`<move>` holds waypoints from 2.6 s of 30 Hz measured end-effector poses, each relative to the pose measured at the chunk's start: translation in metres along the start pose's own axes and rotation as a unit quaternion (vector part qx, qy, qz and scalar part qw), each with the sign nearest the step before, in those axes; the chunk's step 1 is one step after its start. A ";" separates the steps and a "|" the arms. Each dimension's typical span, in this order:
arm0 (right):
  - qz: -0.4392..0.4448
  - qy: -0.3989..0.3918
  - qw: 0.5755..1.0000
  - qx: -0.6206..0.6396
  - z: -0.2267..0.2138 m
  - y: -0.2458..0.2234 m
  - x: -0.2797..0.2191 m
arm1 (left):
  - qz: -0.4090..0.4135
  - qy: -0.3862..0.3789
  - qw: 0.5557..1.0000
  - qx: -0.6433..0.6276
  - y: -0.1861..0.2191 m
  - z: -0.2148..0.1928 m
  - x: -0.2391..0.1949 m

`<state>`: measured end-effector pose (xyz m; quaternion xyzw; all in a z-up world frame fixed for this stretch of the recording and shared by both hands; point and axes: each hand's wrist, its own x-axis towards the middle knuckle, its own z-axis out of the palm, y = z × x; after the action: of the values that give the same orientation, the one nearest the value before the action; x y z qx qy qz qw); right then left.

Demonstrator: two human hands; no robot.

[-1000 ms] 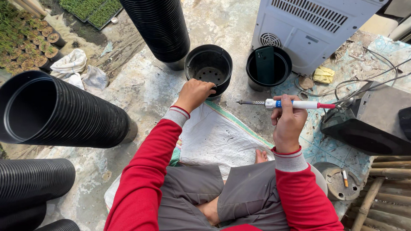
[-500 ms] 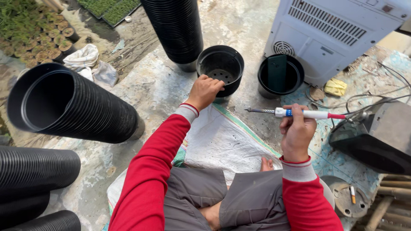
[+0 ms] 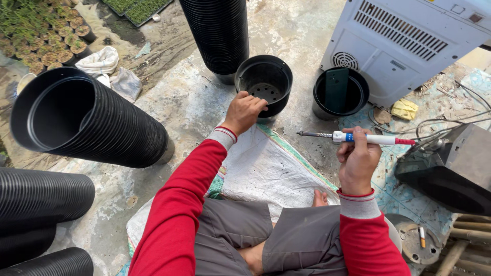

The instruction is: The person uses a soldering iron to melt drainage holes into the bottom of several plastic nursery pots, picking them up from a stack and placing them back after finishing.

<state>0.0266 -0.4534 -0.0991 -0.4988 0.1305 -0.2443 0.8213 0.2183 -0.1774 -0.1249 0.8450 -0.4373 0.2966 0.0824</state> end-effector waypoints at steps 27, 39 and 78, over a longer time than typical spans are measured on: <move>0.004 0.001 1.000 -0.001 0.004 0.006 -0.001 | 0.001 0.022 1.000 0.013 0.006 -0.004 0.011; 0.007 -0.013 1.000 -0.009 0.008 0.008 -0.005 | -0.053 -0.040 0.994 -0.086 0.000 -0.017 0.000; 0.023 -0.035 0.999 0.032 0.011 0.016 -0.007 | -0.071 0.061 0.994 -0.050 0.022 -0.063 0.033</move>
<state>0.0297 -0.4352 -0.1086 -0.4771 0.1053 -0.2121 0.8464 0.1889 -0.1880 -0.0577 0.8489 -0.3849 0.3188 0.1719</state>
